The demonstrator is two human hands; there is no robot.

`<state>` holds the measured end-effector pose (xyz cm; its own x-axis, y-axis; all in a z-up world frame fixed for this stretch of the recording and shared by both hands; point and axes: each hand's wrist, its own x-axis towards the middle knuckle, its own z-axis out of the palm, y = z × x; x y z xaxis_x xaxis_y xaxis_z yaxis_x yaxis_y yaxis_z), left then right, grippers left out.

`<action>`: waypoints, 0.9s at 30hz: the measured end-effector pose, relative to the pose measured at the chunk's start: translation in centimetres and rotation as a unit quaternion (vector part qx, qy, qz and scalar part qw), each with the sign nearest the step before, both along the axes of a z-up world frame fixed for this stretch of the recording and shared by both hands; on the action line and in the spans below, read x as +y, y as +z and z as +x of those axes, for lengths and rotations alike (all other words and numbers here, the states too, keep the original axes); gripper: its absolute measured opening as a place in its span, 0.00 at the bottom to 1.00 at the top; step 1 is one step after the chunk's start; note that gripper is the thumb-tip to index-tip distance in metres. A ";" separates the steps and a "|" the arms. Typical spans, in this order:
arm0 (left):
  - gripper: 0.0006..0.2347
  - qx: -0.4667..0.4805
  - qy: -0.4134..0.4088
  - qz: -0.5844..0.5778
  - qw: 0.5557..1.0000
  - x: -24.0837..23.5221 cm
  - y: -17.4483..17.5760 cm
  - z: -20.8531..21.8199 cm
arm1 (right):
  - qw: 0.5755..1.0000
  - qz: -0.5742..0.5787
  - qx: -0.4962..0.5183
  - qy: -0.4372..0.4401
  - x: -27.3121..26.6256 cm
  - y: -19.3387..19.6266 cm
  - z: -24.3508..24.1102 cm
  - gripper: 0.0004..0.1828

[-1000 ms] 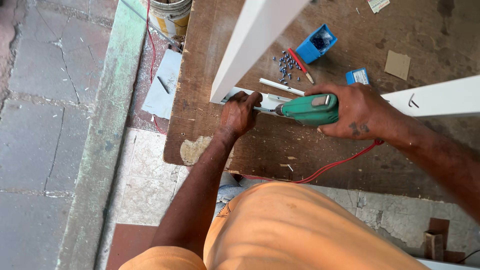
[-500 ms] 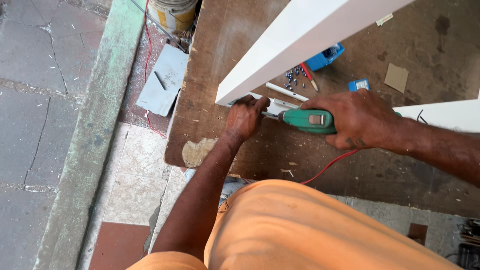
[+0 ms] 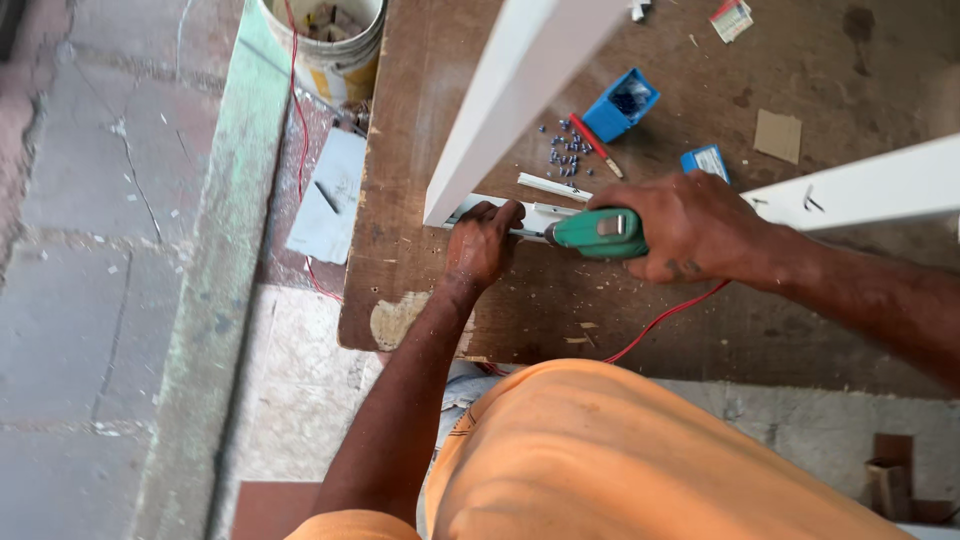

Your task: The person assembles a metal frame by aligning the pieces, inserting screws into the joints by hand, and securing them with an electric drill before lifting the completed frame.

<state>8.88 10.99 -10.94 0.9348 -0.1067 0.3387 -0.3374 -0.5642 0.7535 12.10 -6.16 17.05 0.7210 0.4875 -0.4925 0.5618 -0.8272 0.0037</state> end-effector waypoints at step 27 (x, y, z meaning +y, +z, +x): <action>0.07 0.011 -0.101 0.465 0.879 -12.3 5.6 -0.6 | 0.869 0.176 -0.053 -0.459 -25.2 -3.6 -19.2 0.43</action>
